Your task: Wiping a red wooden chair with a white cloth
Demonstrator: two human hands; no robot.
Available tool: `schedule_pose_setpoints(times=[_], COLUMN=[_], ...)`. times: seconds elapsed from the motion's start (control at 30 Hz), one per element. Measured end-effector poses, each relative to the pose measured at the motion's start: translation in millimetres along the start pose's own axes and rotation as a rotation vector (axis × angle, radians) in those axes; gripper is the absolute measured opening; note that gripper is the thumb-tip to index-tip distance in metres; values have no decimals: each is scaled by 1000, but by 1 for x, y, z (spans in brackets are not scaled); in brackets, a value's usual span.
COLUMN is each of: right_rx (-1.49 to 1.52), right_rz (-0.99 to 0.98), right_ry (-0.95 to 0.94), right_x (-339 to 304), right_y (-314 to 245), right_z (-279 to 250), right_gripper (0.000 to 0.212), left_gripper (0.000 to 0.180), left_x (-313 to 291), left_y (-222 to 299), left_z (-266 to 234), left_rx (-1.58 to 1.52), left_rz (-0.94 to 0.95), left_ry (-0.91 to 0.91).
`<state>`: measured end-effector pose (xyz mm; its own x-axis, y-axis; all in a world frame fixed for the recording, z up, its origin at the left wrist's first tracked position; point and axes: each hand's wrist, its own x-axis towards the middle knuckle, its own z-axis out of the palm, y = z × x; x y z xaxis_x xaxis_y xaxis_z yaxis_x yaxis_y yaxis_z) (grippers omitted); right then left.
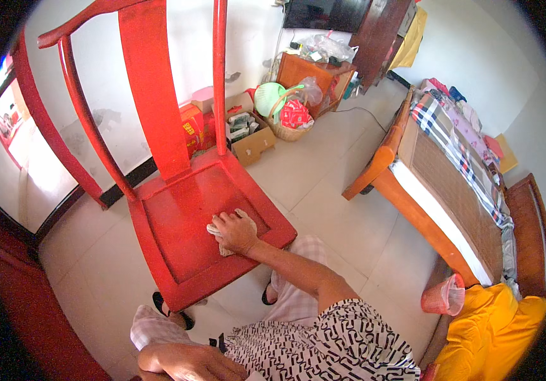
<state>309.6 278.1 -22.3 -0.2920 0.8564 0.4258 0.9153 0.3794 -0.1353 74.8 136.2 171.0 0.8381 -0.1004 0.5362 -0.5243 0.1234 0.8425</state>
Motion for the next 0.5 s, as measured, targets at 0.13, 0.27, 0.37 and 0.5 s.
schedule_pose_setpoints(times=[0.13, 0.27, 0.37, 0.5], right_rx=[-28, -7, -1, -8], right_rz=[10, -3, -11, -17], right_ry=[-50, -8, 21, 26], right_x=[4, 3, 3, 2], right_y=[-8, -7, -6, -4], right_z=[-5, -3, -3, 2], right_gripper=[50, 45, 45, 46], left_gripper=[25, 25, 25, 25], left_x=[4, 8, 9, 10], left_y=[8, 13, 16, 17], left_z=[-2, -6, -9, -14], left_rx=[26, 46, 56, 72], left_rz=[-3, 4, 13, 23], left_ry=[-21, -52, -76, -112])
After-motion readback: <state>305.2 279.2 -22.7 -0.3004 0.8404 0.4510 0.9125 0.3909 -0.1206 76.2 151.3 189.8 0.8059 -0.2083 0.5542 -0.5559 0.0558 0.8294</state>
